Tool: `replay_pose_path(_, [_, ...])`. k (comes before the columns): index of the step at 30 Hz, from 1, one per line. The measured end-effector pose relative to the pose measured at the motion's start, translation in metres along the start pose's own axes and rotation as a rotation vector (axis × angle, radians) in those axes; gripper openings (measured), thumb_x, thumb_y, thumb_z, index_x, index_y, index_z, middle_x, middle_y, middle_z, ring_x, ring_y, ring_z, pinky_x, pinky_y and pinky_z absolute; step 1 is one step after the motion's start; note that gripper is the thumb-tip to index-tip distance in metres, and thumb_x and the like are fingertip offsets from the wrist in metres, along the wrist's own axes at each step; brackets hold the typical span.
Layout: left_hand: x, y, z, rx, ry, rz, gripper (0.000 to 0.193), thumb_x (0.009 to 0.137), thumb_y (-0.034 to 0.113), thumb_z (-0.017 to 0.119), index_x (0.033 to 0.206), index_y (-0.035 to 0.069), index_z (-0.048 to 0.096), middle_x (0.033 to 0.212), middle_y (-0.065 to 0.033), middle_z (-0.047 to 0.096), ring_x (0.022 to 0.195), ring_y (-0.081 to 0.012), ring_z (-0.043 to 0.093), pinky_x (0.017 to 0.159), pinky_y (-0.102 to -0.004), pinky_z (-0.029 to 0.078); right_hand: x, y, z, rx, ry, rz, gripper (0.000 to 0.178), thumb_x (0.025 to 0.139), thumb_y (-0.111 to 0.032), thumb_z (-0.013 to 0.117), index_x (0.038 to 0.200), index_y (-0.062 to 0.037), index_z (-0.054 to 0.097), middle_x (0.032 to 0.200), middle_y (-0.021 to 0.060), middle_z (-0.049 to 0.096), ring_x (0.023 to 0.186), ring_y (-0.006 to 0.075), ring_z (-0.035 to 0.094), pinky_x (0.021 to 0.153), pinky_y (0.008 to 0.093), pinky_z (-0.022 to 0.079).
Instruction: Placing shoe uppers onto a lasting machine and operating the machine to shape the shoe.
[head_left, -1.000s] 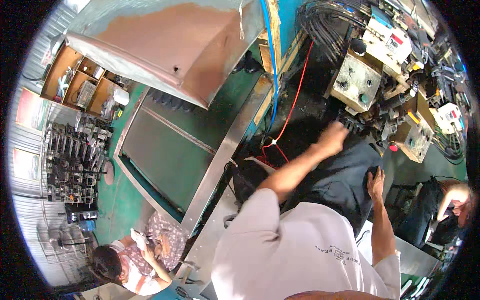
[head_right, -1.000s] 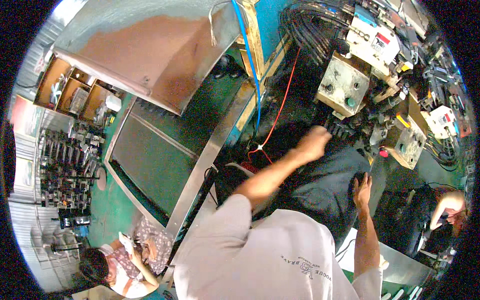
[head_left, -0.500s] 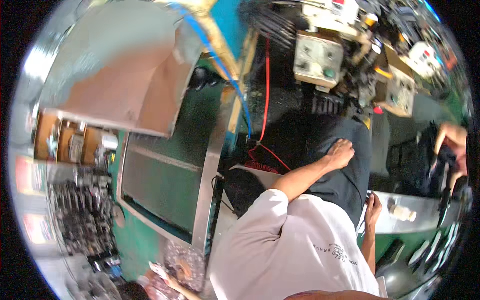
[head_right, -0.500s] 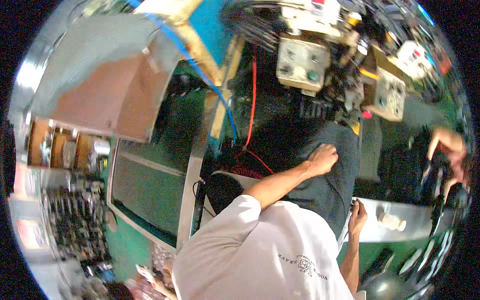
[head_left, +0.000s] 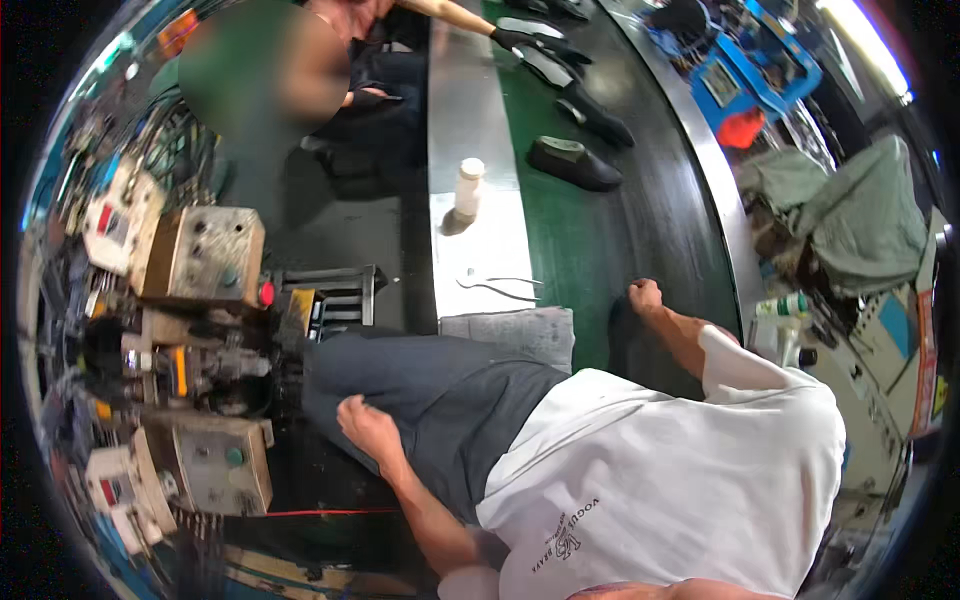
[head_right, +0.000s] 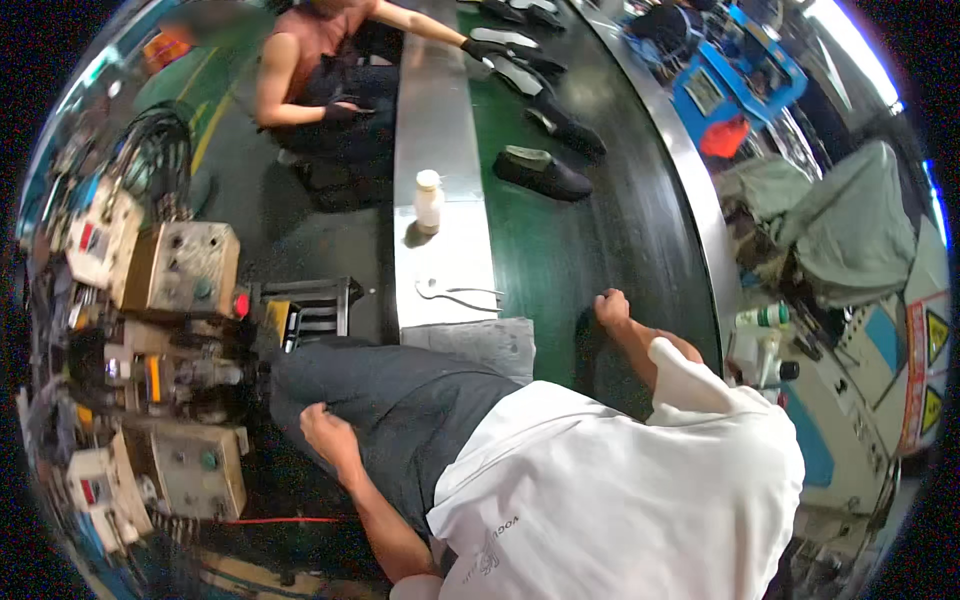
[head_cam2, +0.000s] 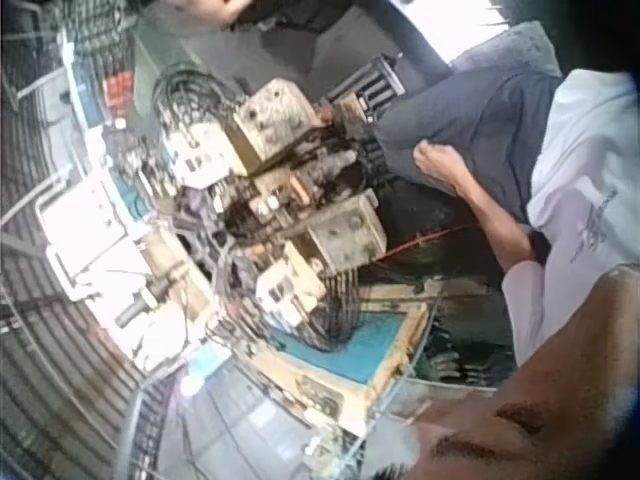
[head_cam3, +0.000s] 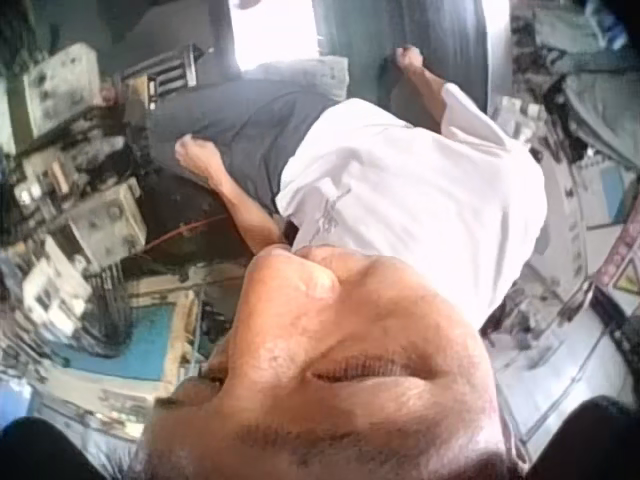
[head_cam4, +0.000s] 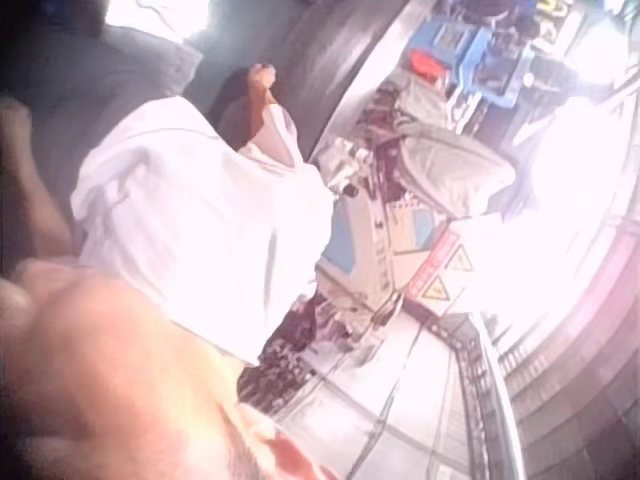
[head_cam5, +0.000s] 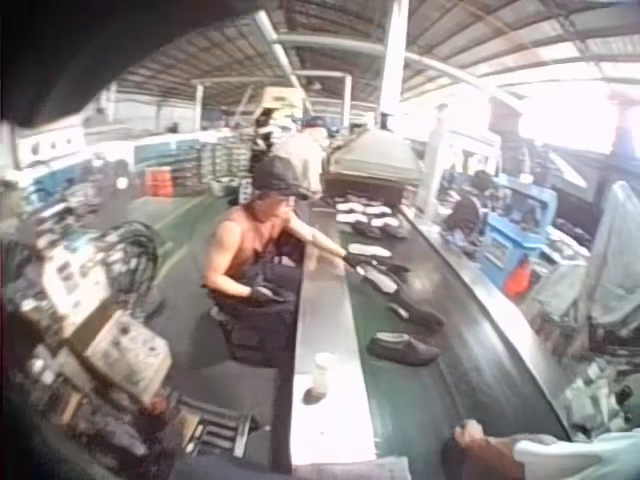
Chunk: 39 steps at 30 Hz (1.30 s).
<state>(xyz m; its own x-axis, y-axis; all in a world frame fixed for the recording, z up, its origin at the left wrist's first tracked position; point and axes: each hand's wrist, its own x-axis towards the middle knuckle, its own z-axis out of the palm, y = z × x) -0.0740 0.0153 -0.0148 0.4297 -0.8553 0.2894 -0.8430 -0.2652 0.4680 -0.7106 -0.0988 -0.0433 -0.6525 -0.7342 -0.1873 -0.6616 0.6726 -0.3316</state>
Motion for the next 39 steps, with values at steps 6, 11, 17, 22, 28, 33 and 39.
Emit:
replay_pose_path(6, [0.002, 0.001, 0.008, -0.085, -0.069, -0.024, 0.023, 0.089, -0.007, 0.061, 0.11, -0.001, 0.069, 0.118, -0.0188, 0.068, 0.115, -0.0417, 0.064, 0.1, -0.0525, 0.05, 0.104, 0.047, -0.012, -0.212, 0.014, -0.004, 0.073, 0.097, -0.04, 0.073, 0.15, 0.0068, 0.053, 0.15, 0.0316, 0.061, 0.14, 0.0462, 0.058, 0.119, 0.05, 0.048])
replay_pose_path(11, [0.003, -0.003, -0.004, -0.076, -0.102, -0.038, 0.022, 0.091, -0.008, 0.061, 0.11, -0.003, 0.069, 0.118, -0.0191, 0.068, 0.115, -0.0408, 0.064, 0.103, -0.0519, 0.05, 0.203, -0.091, -0.011, -0.093, 0.089, -0.39, 0.077, 0.09, -0.031, 0.077, 0.154, 0.0037, 0.051, 0.144, 0.0326, 0.064, 0.14, 0.046, 0.058, 0.118, 0.0502, 0.047])
replay_pose_path(17, [0.006, 0.006, -0.005, -0.082, -0.147, -0.157, 0.018, 0.095, -0.004, 0.059, 0.11, -0.004, 0.07, 0.119, -0.0207, 0.068, 0.116, -0.0407, 0.064, 0.103, -0.0505, 0.051, 0.275, -0.221, -0.003, -0.155, -0.132, -0.653, 0.077, 0.082, -0.037, 0.089, 0.143, 0.0003, 0.06, 0.137, 0.0286, 0.068, 0.132, 0.0459, 0.062, 0.112, 0.0497, 0.051])
replay_pose_path(22, [0.008, 0.011, -0.002, -0.079, -0.14, -0.166, 0.017, 0.095, -0.002, 0.059, 0.107, -0.004, 0.07, 0.117, -0.0216, 0.068, 0.114, -0.0411, 0.065, 0.104, -0.0501, 0.051, 0.283, -0.236, 0.003, -0.059, -0.216, -0.657, 0.081, 0.073, -0.043, 0.096, 0.133, 0.0005, 0.063, 0.129, 0.0265, 0.071, 0.126, 0.0446, 0.066, 0.106, 0.0481, 0.053])
replay_pose_path(28, [0.022, 0.023, 0.003, -0.111, -0.041, -0.218, 0.017, 0.092, -0.006, 0.059, 0.105, -0.005, 0.07, 0.107, -0.0211, 0.067, 0.104, -0.0411, 0.066, 0.096, -0.05, 0.053, 0.191, -0.189, 0.021, 0.142, -0.201, -0.537, 0.083, 0.072, -0.049, 0.095, 0.126, 0.0016, 0.058, 0.117, 0.0326, 0.071, 0.116, 0.0502, 0.068, 0.1, 0.0507, 0.053])
replay_pose_path(33, [0.04, 0.049, 0.003, -0.143, 0.028, -0.114, 0.023, 0.093, -0.006, 0.059, 0.112, -0.005, 0.072, 0.112, -0.0222, 0.068, 0.104, -0.0424, 0.066, 0.097, -0.0491, 0.053, 0.086, -0.152, 0.018, 0.3, -0.218, -0.297, 0.08, 0.076, -0.052, 0.093, 0.122, 0.001, 0.055, 0.119, 0.0306, 0.07, 0.119, 0.0438, 0.069, 0.101, 0.048, 0.053])
replay_pose_path(39, [0.074, 0.125, 0.02, -0.778, -0.233, -0.108, 0.036, 0.108, -0.004, 0.056, 0.143, -0.005, 0.062, 0.131, -0.0178, 0.067, 0.125, -0.0311, 0.07, 0.108, -0.0411, 0.054, -0.001, -0.123, -0.018, 0.736, -0.722, -0.082, 0.091, 0.085, -0.053, 0.09, 0.145, 0.008, 0.057, 0.126, 0.0164, 0.071, 0.115, 0.0275, 0.068, 0.103, 0.0428, 0.054])
